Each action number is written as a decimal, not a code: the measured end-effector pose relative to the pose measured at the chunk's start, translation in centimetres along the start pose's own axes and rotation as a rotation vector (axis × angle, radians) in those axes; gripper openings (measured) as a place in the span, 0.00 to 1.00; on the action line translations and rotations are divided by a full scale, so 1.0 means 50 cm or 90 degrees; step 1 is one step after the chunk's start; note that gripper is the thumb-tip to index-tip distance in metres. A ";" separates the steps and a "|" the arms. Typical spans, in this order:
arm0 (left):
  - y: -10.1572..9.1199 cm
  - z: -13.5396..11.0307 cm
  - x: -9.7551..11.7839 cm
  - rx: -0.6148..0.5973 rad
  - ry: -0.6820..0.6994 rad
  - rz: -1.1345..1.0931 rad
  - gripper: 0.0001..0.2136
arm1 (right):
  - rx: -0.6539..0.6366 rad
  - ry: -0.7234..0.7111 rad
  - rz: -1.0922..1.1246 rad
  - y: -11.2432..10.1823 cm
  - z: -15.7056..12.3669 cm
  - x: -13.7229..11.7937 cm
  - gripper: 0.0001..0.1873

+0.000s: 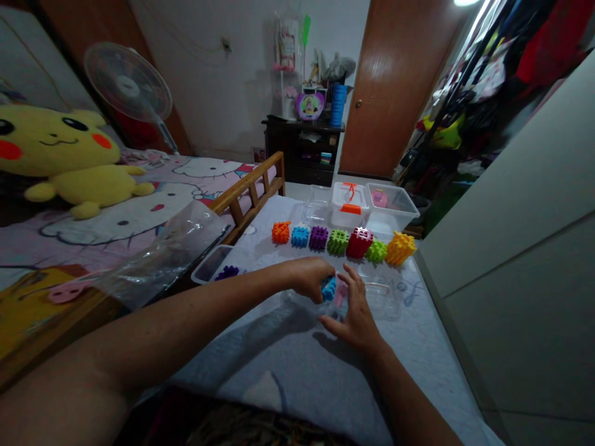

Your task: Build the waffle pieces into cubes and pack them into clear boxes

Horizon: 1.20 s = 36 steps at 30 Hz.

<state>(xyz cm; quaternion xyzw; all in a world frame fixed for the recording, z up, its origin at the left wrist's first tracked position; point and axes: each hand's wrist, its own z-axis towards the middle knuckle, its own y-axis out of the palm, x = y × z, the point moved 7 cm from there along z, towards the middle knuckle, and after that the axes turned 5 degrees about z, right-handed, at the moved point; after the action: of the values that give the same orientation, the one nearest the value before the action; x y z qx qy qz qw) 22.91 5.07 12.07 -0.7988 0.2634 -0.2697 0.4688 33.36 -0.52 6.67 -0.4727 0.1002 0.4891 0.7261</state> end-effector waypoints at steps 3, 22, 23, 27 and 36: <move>-0.003 -0.006 -0.007 0.044 -0.017 0.003 0.20 | -0.022 0.009 0.058 0.012 -0.003 0.000 0.53; 0.053 -0.012 -0.042 0.052 -0.169 0.050 0.15 | 0.017 -0.083 0.099 0.026 -0.008 -0.076 0.27; 0.058 -0.008 -0.046 0.054 -0.169 0.055 0.15 | 0.007 -0.087 0.094 0.029 -0.008 -0.076 0.25; 0.079 0.003 -0.051 0.051 -0.129 0.070 0.17 | -0.008 -0.088 0.070 0.034 -0.009 -0.076 0.18; 0.082 0.011 -0.035 -0.132 -0.053 0.079 0.20 | -0.019 -0.064 0.073 0.034 -0.010 -0.068 0.15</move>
<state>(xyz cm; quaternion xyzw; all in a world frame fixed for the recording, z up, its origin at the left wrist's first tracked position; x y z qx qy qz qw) 21.35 4.88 7.86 -0.8359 0.3191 -0.1777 0.4098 30.45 -2.89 7.50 -0.4518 0.0836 0.5541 0.6942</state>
